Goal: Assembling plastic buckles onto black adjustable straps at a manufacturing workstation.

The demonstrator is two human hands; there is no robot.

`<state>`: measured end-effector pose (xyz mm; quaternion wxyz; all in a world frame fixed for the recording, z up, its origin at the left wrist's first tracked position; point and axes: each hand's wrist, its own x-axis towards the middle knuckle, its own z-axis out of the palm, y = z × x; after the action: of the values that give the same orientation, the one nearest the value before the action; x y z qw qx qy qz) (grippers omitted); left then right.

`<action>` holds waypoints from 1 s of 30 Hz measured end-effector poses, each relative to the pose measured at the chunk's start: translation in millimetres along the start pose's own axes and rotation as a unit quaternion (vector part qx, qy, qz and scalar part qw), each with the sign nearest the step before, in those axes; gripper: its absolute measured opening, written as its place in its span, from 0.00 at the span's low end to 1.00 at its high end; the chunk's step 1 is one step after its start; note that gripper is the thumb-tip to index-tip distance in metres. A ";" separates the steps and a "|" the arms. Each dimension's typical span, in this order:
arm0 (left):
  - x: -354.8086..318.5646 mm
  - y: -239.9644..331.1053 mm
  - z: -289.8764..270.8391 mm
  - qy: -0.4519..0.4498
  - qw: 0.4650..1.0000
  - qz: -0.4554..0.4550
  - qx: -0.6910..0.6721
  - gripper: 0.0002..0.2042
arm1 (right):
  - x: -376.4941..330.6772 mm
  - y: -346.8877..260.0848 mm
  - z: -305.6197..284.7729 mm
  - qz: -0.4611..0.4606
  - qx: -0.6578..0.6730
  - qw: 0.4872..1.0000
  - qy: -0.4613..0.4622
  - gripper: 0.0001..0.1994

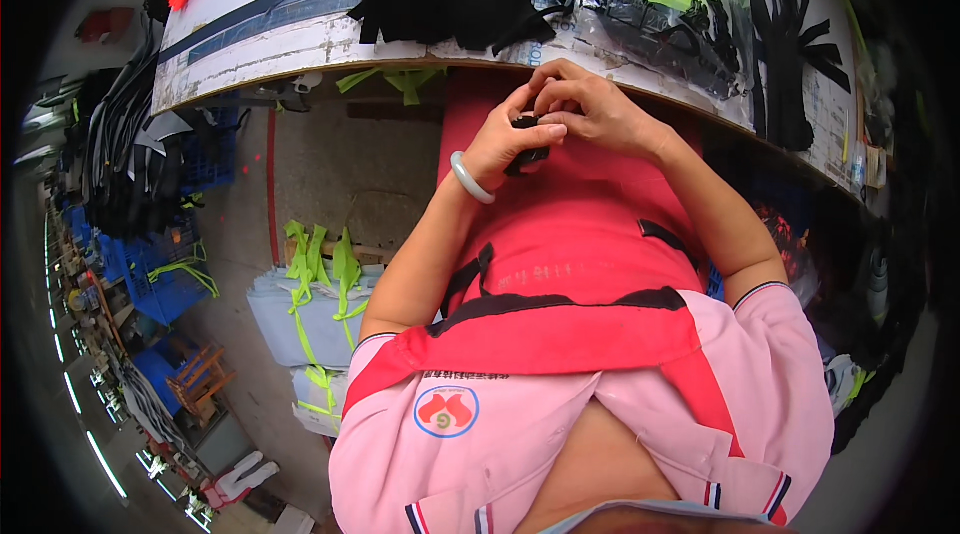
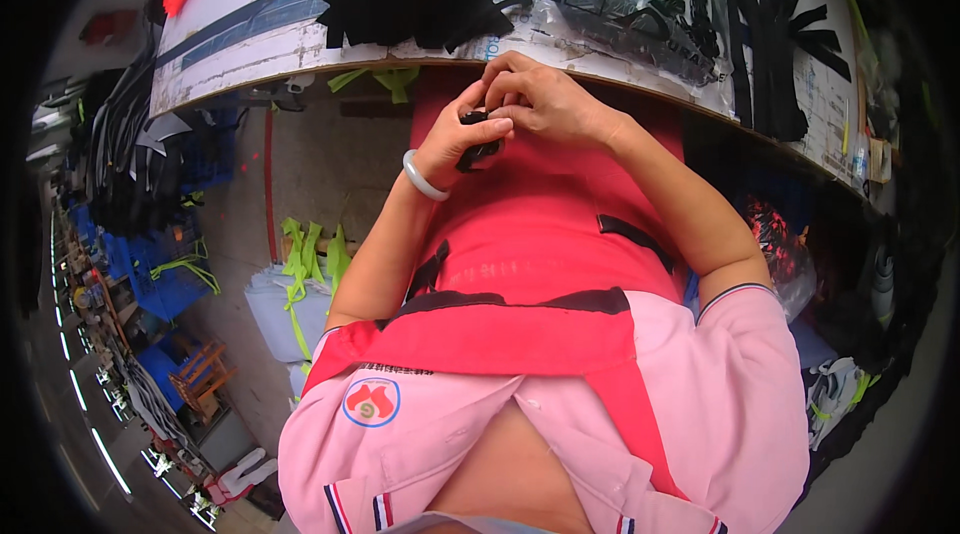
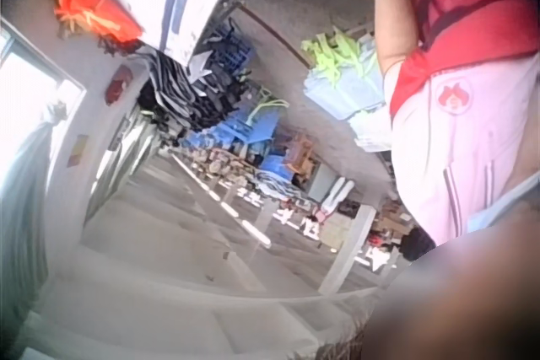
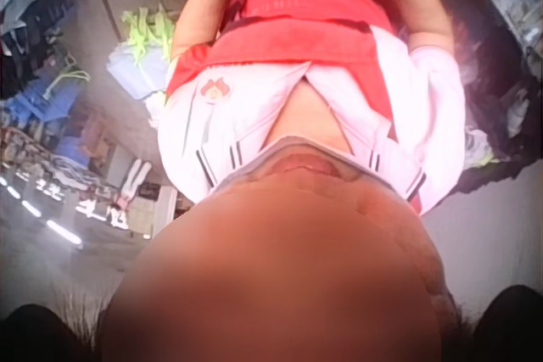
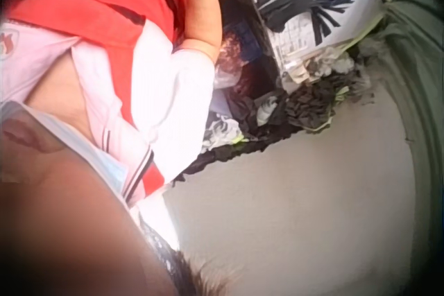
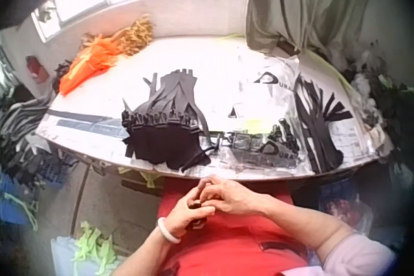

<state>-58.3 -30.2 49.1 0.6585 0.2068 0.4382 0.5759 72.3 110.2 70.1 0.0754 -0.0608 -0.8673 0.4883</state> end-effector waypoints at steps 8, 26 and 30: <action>-6.9 -15.0 -1.0 -0.088 0.991 -0.084 -0.052 0.23 | -15.2 7.0 -0.4 0.081 0.037 0.996 -0.014 0.07; -0.1 -54.8 -7.3 -0.013 0.993 -0.051 -0.108 0.16 | -47.4 -5.7 27.1 0.328 0.348 0.874 0.083 0.11; 14.5 -67.9 -8.0 -0.058 0.968 -0.096 -0.223 0.14 | -70.9 2.7 23.3 0.175 0.160 0.968 0.082 0.13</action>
<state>-26.4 -35.5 -12.8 0.7642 0.0447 0.2776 0.5805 137.5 79.3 50.8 0.0683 -0.2381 -0.7445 0.6200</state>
